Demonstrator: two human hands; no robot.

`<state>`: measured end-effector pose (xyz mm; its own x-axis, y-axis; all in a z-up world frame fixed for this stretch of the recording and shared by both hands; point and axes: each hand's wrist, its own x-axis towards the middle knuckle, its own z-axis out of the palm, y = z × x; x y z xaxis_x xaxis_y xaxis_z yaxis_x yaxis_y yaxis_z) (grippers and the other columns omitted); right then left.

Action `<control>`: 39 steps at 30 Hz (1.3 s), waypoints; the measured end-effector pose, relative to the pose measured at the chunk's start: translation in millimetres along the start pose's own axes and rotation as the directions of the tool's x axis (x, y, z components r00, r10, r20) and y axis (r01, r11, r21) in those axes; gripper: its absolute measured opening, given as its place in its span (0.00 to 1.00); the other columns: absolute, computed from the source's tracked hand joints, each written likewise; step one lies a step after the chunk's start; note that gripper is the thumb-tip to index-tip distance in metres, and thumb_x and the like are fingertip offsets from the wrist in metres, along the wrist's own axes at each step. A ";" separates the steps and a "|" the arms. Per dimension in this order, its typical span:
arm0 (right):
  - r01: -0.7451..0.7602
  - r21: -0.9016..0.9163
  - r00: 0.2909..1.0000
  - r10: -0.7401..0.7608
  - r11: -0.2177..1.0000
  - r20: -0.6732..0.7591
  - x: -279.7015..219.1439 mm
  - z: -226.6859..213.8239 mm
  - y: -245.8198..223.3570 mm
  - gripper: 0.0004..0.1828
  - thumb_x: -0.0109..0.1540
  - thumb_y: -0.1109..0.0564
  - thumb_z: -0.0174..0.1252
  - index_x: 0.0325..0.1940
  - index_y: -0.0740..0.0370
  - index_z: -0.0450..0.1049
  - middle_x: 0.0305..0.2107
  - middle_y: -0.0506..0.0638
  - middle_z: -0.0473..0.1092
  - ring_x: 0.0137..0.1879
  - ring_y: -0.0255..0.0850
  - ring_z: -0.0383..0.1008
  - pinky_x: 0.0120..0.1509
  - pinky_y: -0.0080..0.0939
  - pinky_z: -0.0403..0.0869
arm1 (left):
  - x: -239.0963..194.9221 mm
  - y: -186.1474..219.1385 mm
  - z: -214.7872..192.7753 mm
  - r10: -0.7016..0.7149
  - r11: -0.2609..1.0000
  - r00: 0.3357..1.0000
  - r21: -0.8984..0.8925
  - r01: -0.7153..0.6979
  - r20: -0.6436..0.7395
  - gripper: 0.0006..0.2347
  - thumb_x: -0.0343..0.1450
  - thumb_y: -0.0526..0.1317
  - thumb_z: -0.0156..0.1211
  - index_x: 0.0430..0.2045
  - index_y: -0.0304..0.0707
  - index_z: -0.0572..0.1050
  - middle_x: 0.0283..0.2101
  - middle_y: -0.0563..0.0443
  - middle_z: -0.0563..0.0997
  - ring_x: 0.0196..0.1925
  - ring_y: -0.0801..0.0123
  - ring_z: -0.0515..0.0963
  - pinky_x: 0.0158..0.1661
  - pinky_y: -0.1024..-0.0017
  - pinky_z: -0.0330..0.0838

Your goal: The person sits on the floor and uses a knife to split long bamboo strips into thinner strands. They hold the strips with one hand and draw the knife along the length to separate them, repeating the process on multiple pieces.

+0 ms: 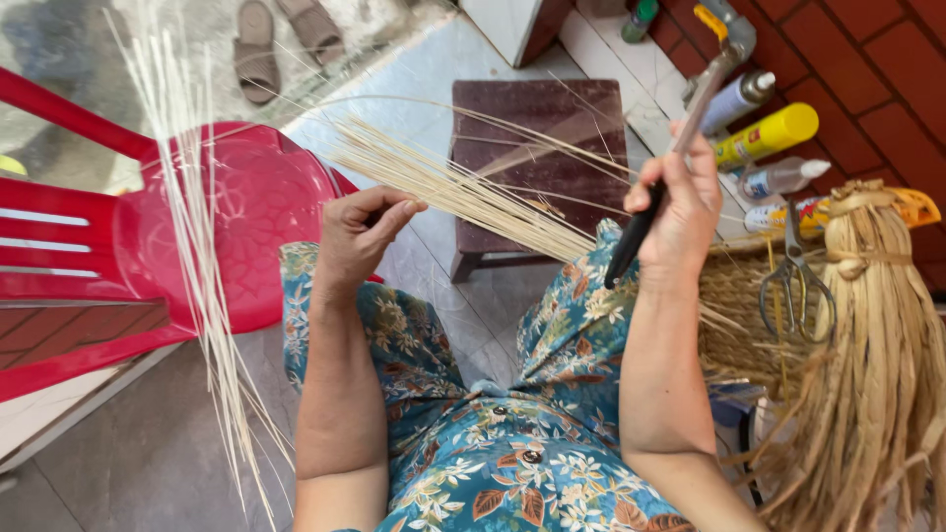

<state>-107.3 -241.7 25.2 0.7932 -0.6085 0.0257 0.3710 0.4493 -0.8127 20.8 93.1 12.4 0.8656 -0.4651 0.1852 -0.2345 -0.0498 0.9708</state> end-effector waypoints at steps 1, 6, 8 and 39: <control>0.002 0.043 1.000 0.000 0.999 -0.032 -0.6 0.8 -1.1 0.19 0.71 0.61 0.55 0.65 0.63 0.63 0.27 0.51 0.69 0.26 0.38 0.68 0.31 0.35 0.70 | -0.9 -0.7 1.1 -0.005 1.000 1.000 -0.014 0.005 -0.017 0.04 0.74 0.34 0.66 0.36 0.32 0.84 0.23 0.63 0.76 0.24 0.89 0.65 0.23 0.83 0.56; -0.045 -0.223 0.958 0.104 0.974 0.266 -21.2 26.0 9.3 0.29 0.70 0.59 0.55 0.77 0.60 0.60 0.25 0.51 0.70 0.24 0.34 0.67 0.29 0.30 0.68 | 5.7 -2.0 13.0 0.050 0.995 0.999 -0.087 -0.049 0.008 0.05 0.74 0.34 0.64 0.37 0.31 0.84 0.26 0.62 0.79 0.28 0.88 0.69 0.27 0.82 0.62; -0.076 -0.322 0.928 0.185 0.944 0.323 -30.9 38.3 22.2 0.31 0.69 0.60 0.55 0.77 0.60 0.58 0.25 0.51 0.70 0.24 0.33 0.67 0.29 0.29 0.68 | 6.3 3.1 20.0 0.093 0.992 0.995 -0.084 -0.090 0.032 0.05 0.74 0.35 0.65 0.35 0.31 0.83 0.27 0.62 0.81 0.29 0.87 0.72 0.28 0.81 0.65; -0.208 -0.223 0.861 0.286 0.952 0.420 -70.9 50.5 32.6 0.28 0.68 0.61 0.57 0.73 0.68 0.63 0.27 0.54 0.71 0.24 0.38 0.68 0.28 0.32 0.69 | -75.4 85.3 1.8 0.078 0.927 0.996 0.372 -0.055 -0.049 0.05 0.71 0.40 0.66 0.32 0.37 0.83 0.25 0.50 0.82 0.22 0.73 0.77 0.25 0.73 0.70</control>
<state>-127.1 -150.9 26.3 0.9921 -0.1206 0.0338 0.0807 0.4087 -0.9091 -65.3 122.4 80.9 0.8653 -0.4236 0.2681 -0.4291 -0.3493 0.8330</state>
